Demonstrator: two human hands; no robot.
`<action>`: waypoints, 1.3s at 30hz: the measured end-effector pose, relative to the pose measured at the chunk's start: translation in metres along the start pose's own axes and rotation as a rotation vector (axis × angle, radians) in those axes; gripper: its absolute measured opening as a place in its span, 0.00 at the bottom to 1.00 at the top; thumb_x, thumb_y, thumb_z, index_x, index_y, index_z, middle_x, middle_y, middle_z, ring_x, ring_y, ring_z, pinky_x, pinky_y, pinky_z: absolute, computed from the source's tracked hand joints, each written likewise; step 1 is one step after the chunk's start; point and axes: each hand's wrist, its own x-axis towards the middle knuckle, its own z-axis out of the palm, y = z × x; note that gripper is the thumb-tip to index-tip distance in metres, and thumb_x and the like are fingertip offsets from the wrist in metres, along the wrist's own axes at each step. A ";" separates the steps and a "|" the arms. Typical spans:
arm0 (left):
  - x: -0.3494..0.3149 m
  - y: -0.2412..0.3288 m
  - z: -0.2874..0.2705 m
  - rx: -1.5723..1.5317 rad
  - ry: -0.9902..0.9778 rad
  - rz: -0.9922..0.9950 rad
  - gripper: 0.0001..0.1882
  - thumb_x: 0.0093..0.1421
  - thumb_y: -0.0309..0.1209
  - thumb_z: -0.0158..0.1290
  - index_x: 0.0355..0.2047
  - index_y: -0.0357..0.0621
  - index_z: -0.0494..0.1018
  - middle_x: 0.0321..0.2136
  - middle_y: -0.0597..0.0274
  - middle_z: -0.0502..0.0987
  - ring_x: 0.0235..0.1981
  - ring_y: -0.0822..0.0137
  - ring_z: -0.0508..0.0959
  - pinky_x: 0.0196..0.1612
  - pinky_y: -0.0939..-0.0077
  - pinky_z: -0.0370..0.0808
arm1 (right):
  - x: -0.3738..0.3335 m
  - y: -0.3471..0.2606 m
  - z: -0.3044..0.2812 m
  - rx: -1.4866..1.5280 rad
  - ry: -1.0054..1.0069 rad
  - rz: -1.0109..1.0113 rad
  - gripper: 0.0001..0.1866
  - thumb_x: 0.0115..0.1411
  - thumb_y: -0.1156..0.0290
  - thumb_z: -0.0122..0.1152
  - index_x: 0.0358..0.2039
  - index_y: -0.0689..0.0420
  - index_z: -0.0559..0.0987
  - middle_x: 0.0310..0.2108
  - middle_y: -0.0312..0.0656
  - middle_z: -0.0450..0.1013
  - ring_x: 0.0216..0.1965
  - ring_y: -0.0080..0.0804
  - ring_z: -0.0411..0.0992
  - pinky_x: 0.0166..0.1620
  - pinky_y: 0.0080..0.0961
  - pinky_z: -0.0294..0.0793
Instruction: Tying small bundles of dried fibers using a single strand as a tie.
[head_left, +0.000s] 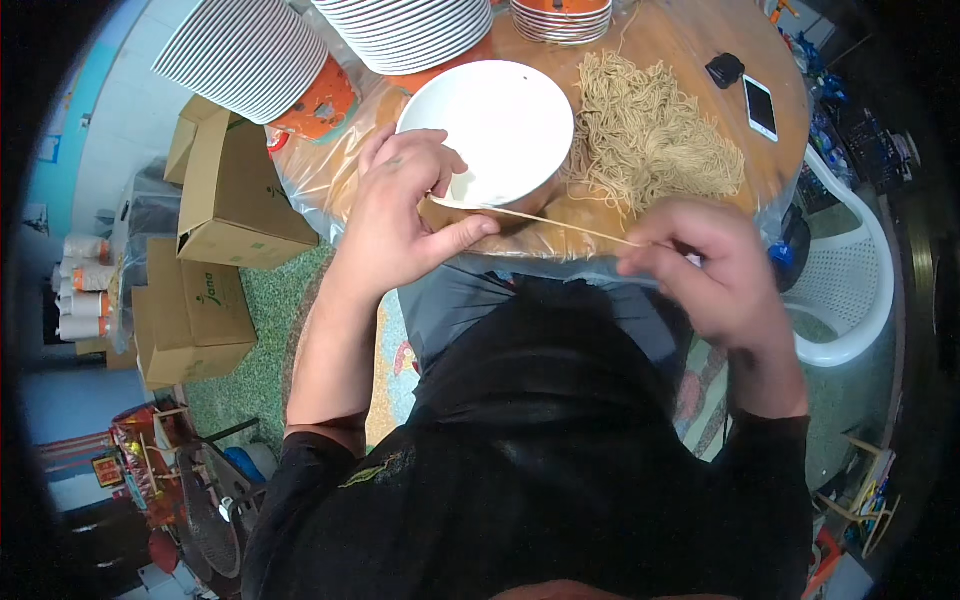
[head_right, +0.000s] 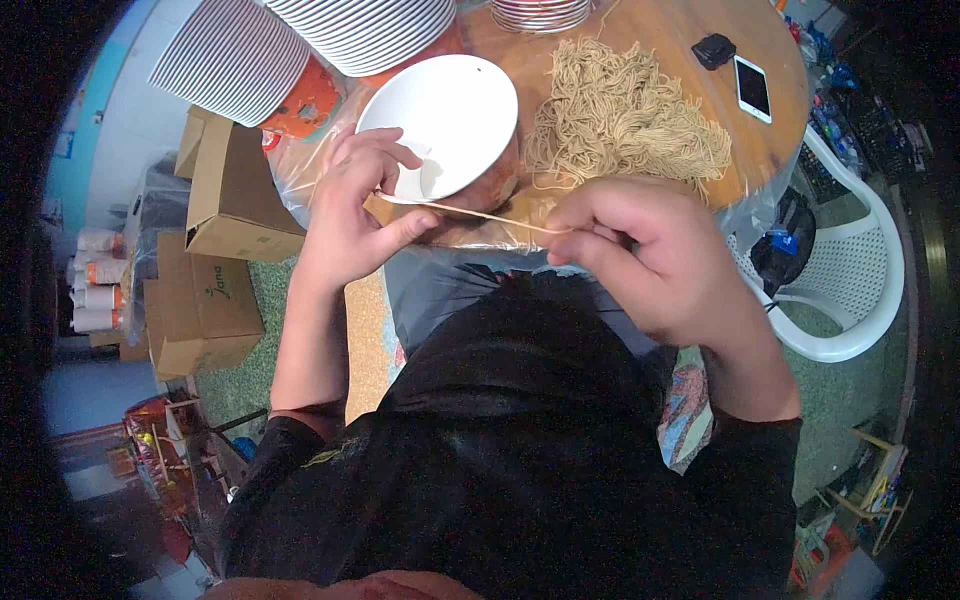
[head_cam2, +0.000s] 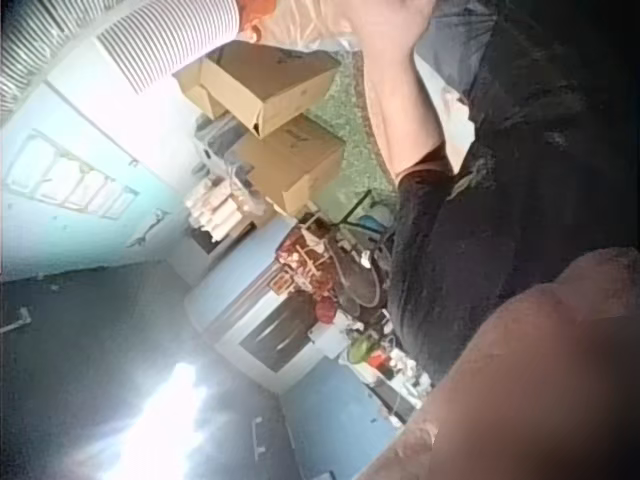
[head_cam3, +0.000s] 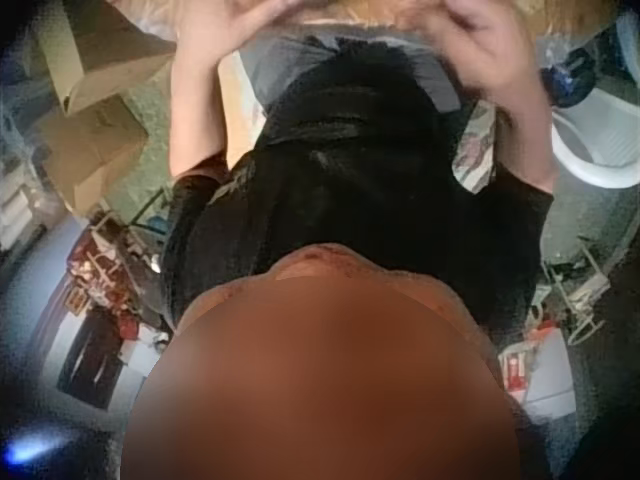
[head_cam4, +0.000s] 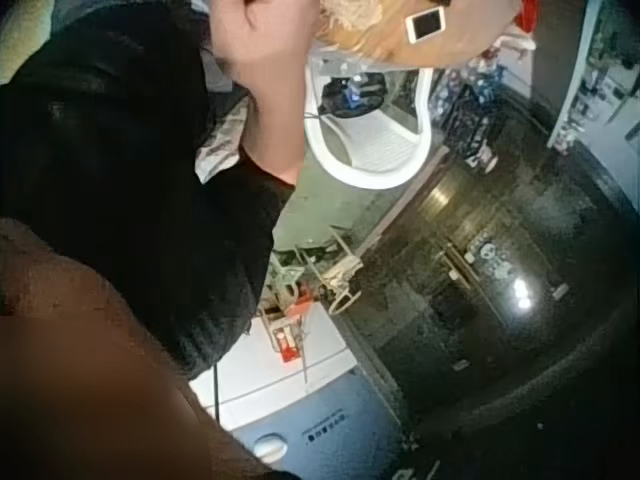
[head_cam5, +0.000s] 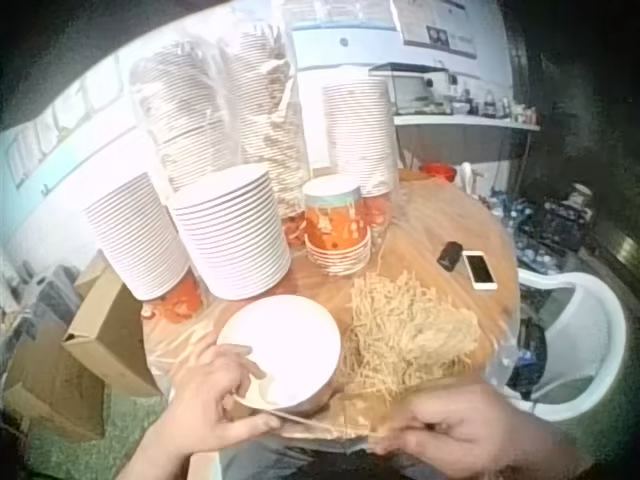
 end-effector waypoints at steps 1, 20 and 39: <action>0.001 -0.001 0.000 -0.004 0.001 0.003 0.22 0.59 0.43 0.72 0.32 0.46 0.69 0.45 0.55 0.85 0.64 0.45 0.81 0.75 0.38 0.60 | -0.003 -0.009 -0.005 -0.090 0.055 -0.144 0.04 0.68 0.75 0.71 0.40 0.62 0.87 0.31 0.43 0.83 0.31 0.33 0.79 0.37 0.30 0.77; 0.007 -0.052 -0.008 -0.539 0.070 -0.050 0.23 0.59 0.25 0.65 0.52 0.42 0.70 0.66 0.50 0.76 0.70 0.52 0.74 0.77 0.53 0.66 | 0.049 0.047 -0.040 -0.444 0.685 -0.092 0.11 0.75 0.67 0.70 0.47 0.61 0.89 0.33 0.39 0.84 0.34 0.26 0.81 0.40 0.26 0.79; -0.012 0.035 -0.051 -0.204 0.195 -0.057 0.37 0.59 0.36 0.78 0.65 0.36 0.77 0.60 0.49 0.82 0.61 0.50 0.83 0.68 0.52 0.75 | 0.042 0.051 0.013 1.202 0.170 0.033 0.13 0.82 0.62 0.59 0.50 0.61 0.82 0.34 0.33 0.76 0.27 0.17 0.67 0.28 0.17 0.66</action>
